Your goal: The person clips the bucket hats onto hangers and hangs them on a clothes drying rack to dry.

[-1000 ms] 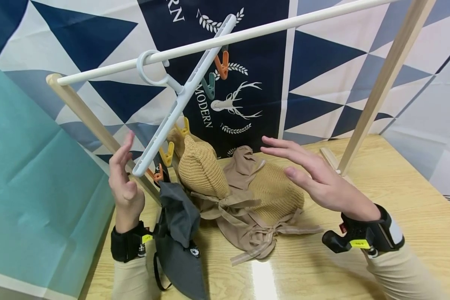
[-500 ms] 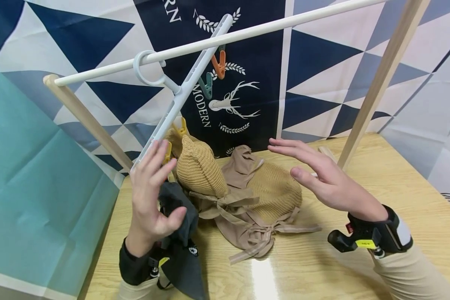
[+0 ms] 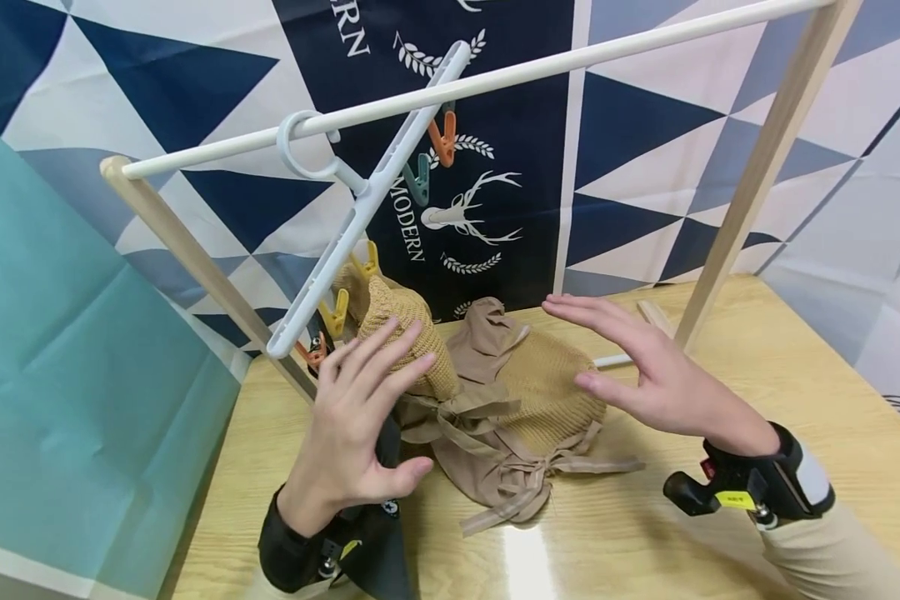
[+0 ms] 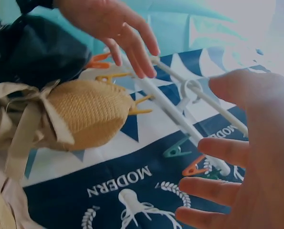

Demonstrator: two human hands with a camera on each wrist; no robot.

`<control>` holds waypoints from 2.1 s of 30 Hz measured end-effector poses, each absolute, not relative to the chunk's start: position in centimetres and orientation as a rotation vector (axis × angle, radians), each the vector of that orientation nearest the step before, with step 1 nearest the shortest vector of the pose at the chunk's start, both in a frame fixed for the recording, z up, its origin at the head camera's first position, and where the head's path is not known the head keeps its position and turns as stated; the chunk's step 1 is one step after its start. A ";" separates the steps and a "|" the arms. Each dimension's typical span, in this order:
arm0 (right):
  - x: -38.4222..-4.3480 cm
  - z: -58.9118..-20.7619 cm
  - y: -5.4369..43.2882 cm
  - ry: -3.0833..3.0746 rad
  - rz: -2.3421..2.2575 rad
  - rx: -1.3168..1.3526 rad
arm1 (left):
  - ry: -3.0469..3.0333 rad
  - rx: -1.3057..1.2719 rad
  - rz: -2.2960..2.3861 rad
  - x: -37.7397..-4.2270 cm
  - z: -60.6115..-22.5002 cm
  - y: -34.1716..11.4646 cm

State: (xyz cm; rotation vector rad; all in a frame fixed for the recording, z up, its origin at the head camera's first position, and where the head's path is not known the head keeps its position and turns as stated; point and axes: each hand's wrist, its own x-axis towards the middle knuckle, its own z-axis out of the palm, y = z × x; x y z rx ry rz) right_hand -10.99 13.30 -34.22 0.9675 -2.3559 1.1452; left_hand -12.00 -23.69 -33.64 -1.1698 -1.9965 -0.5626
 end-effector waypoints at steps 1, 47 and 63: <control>-11.0 -34.3 13.4 -2.369 1.130 0.952 | -2.023 -1.168 -0.536 -11.9 -33.8 -23.6; -17.8 -43.3 15.5 -3.365 1.000 0.438 | -2.218 -1.111 -0.363 -14.4 -36.4 -22.7; -17.8 -43.6 14.3 -3.216 1.083 0.488 | -2.216 -1.108 -0.360 -14.3 -36.4 -22.7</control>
